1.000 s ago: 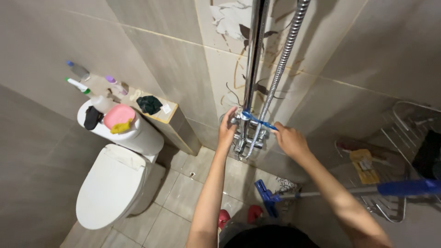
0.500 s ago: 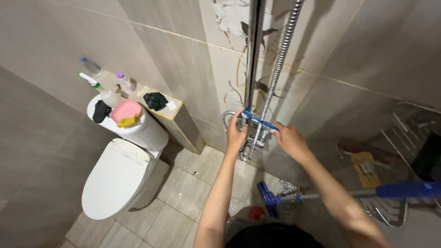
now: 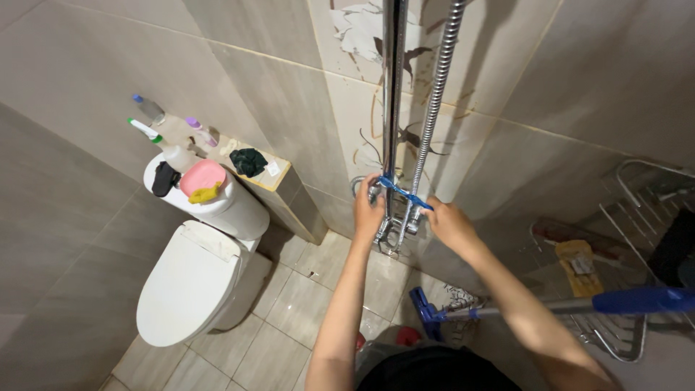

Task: The person uses a blue toothbrush to scrub a vertical chrome shower pipe and its attached flexible hose. They move the brush up and down the pipe, focusing on the joints and crevices.

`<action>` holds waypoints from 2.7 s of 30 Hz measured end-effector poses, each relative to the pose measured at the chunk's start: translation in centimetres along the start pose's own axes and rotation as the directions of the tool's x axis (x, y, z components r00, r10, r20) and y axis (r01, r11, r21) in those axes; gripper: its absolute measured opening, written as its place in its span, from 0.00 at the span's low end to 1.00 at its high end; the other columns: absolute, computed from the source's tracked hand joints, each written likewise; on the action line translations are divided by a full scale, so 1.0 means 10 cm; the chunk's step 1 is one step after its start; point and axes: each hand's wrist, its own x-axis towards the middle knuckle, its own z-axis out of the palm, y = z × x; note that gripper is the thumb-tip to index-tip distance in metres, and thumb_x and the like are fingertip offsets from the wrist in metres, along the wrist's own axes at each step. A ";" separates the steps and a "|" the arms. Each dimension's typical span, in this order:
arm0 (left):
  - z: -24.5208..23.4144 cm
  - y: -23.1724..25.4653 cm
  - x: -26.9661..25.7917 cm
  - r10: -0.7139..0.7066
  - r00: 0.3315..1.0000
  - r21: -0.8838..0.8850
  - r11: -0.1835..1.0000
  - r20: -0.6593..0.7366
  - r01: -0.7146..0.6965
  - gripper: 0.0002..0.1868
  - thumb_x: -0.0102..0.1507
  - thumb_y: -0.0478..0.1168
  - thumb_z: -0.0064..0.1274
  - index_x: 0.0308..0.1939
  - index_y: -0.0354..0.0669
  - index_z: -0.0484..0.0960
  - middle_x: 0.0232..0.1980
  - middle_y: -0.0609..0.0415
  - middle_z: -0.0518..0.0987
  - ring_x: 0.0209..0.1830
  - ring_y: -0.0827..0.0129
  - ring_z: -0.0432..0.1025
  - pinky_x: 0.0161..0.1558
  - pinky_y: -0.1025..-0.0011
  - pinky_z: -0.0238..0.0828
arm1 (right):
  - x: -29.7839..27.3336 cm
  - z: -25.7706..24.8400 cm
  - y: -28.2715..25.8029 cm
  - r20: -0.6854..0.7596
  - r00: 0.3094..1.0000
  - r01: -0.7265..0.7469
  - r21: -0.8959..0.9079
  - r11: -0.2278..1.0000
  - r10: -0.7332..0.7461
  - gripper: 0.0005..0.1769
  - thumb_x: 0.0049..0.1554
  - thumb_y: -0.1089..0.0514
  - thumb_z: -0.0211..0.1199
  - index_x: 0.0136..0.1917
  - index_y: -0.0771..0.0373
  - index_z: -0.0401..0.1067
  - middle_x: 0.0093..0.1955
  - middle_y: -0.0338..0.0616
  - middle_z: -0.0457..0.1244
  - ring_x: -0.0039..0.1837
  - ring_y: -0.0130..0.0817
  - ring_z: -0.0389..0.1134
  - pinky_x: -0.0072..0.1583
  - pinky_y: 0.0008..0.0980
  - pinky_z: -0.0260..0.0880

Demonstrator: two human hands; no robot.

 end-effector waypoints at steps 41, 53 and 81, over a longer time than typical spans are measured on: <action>0.06 -0.26 0.00 -0.143 0.989 0.262 0.956 0.029 0.130 0.24 0.66 0.49 0.56 0.66 0.65 0.75 0.67 0.61 0.75 0.73 0.61 0.61 0.70 0.25 0.23 | 0.30 -0.87 -0.80 -0.130 0.987 0.092 -0.029 0.995 -0.095 0.12 0.65 0.54 0.55 0.50 0.67 0.68 0.31 0.62 0.66 0.37 0.61 0.69 0.39 0.56 0.66; -0.03 -0.44 0.06 -0.087 0.994 0.272 0.960 0.068 0.066 0.24 0.64 0.48 0.59 0.65 0.63 0.77 0.63 0.57 0.77 0.70 0.59 0.65 0.74 0.31 0.29 | -0.02 0.06 -0.23 0.056 0.994 -0.085 -0.081 0.993 0.090 0.11 0.62 0.56 0.54 0.54 0.64 0.71 0.36 0.61 0.67 0.42 0.61 0.71 0.44 0.55 0.71; -0.34 -0.41 0.25 0.027 0.951 0.291 0.949 0.308 -0.121 0.29 0.62 0.34 0.55 0.68 0.49 0.71 0.64 0.52 0.77 0.66 0.57 0.65 0.72 0.53 0.46 | -0.05 0.71 -0.58 -0.145 0.953 -0.227 0.232 0.946 0.265 0.09 0.63 0.56 0.57 0.51 0.64 0.72 0.41 0.62 0.67 0.46 0.60 0.70 0.47 0.50 0.67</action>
